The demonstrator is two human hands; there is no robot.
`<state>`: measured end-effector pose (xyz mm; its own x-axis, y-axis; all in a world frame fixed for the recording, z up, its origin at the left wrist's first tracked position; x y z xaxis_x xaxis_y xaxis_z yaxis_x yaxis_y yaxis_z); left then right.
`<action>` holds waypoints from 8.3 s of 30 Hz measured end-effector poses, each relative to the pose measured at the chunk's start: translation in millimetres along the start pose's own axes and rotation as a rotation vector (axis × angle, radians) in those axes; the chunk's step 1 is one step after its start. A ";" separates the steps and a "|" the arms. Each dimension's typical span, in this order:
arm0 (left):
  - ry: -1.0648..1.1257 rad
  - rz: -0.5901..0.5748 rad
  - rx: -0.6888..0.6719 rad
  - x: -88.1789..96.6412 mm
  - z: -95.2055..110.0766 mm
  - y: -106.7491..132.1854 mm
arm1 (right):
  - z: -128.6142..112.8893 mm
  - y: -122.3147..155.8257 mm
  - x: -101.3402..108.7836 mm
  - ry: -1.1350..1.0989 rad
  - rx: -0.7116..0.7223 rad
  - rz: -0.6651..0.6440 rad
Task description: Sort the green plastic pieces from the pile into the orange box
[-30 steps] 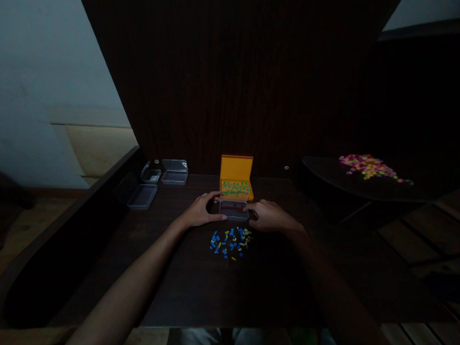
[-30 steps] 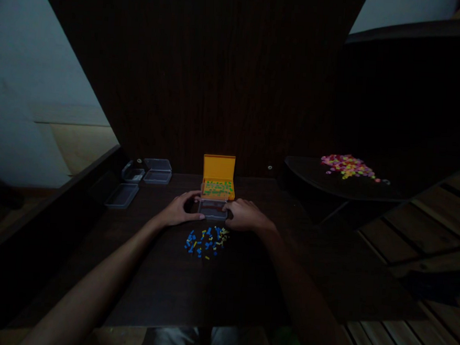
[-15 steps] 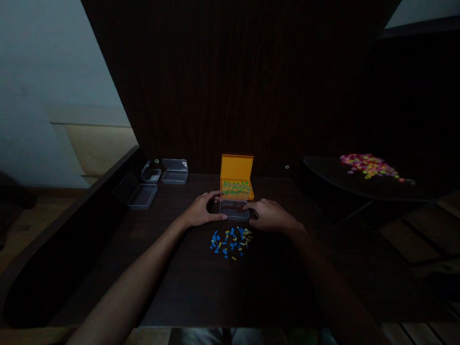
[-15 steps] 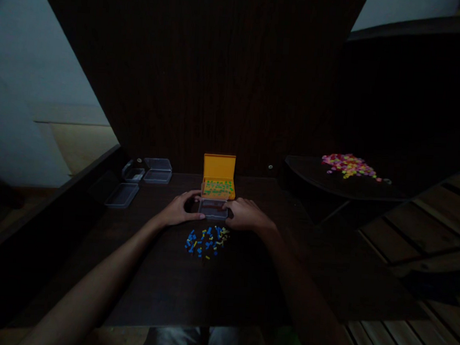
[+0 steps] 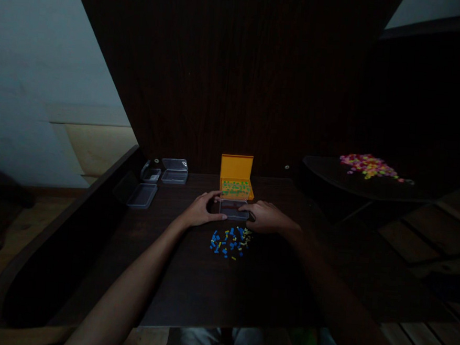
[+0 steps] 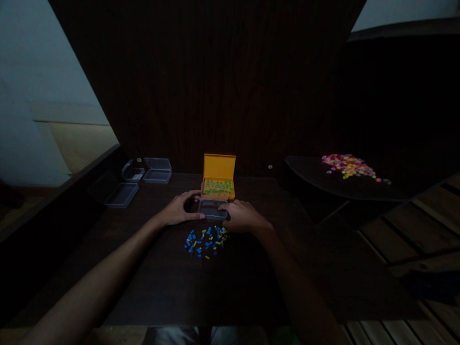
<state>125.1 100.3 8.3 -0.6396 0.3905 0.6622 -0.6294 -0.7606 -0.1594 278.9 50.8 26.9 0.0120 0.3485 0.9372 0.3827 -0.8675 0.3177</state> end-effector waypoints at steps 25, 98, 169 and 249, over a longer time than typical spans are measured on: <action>0.006 -0.011 0.025 0.9 0.7 0.6 | -10.1 9.5 10.3 -0.232 0.162 0.027; 0.033 0.002 -0.008 0.2 -3.8 0.4 | -48.1 22.8 -10.0 -0.205 0.311 0.094; 0.044 0.009 -0.001 -1.5 -6.4 -0.2 | 9.7 2.0 19.3 -0.686 0.180 0.662; 0.014 -0.009 0.012 -1.4 -5.2 0.3 | -14.6 -35.1 9.5 -0.141 0.374 0.139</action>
<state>123.5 102.2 3.5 -0.6399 0.4041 0.6536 -0.6300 -0.7630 -0.1450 252.1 79.3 26.8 0.2033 0.3045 0.9306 0.6775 -0.7299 0.0908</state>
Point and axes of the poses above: each hand's wrist, its own y-axis away from the middle knuckle, its own x-axis out of the back of the hand, z = x × y, the point moved 9 cm from there along -y, towards the middle knuckle, and after that the axes turned 7 degrees about -z, right-handed, at the moved point
